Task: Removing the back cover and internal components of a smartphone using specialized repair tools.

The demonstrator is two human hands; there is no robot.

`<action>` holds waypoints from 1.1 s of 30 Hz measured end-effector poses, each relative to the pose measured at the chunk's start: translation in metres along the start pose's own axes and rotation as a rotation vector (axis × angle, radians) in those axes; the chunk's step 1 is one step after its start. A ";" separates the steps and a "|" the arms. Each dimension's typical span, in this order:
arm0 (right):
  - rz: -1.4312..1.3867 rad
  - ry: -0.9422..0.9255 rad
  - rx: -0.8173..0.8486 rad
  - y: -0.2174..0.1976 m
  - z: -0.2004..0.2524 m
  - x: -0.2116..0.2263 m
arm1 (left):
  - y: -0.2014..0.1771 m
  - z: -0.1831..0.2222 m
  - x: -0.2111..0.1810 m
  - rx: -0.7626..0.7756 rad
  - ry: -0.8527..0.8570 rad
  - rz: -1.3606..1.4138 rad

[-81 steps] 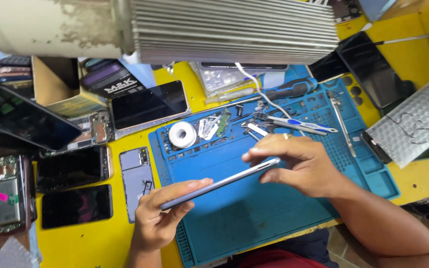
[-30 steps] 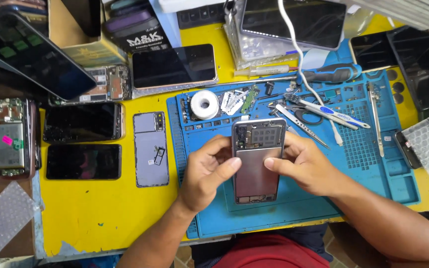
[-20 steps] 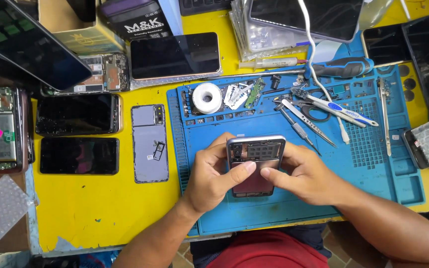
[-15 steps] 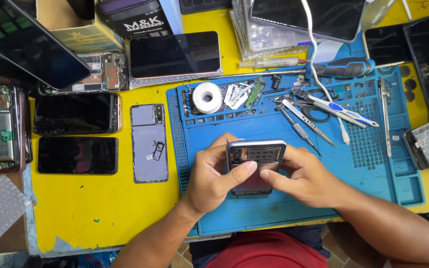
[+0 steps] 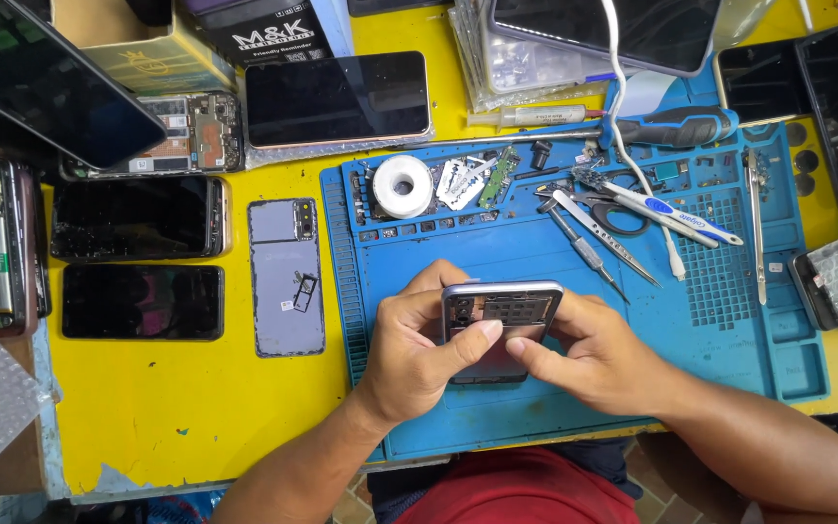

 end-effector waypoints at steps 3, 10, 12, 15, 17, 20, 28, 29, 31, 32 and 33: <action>-0.021 0.031 -0.013 -0.003 0.002 -0.005 | -0.001 -0.001 0.000 -0.011 -0.004 0.003; -0.109 0.099 -0.056 -0.007 0.000 -0.002 | 0.000 -0.006 -0.003 0.008 -0.039 0.064; -0.140 0.118 -0.082 -0.012 0.003 -0.007 | -0.010 -0.006 0.003 -0.198 -0.051 0.229; -0.123 0.181 -0.127 -0.017 0.007 -0.010 | -0.034 -0.013 -0.003 -0.346 -0.017 0.067; -0.101 0.182 -0.149 -0.023 -0.002 -0.008 | -0.042 -0.018 -0.013 -0.344 0.057 -0.137; -0.082 0.170 -0.186 -0.019 -0.012 0.004 | -0.048 -0.016 -0.024 -0.324 0.195 -0.537; -0.328 0.201 -0.391 0.002 0.010 -0.019 | 0.026 0.060 -0.043 -0.231 0.617 -1.181; -0.367 0.169 -0.434 0.011 0.013 -0.016 | 0.036 0.069 -0.037 -0.199 0.623 -1.347; -0.399 0.138 -0.471 0.039 0.022 -0.004 | 0.048 0.082 -0.018 -0.175 0.624 -1.511; -0.425 0.157 -0.536 0.056 0.027 0.004 | 0.050 0.088 -0.009 -0.325 0.727 -1.477; -0.450 0.167 -0.609 0.072 0.033 0.013 | 0.053 0.092 0.001 -0.469 0.838 -1.430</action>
Point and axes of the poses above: each hand's wrist, its own z-axis away from the middle knuckle, its own y-axis out of the palm, x = y × z, the point moved 3 cm from there along -z, towards the middle knuckle, and after that the axes turned 8 degrees about -z, right-handed, at the moved point
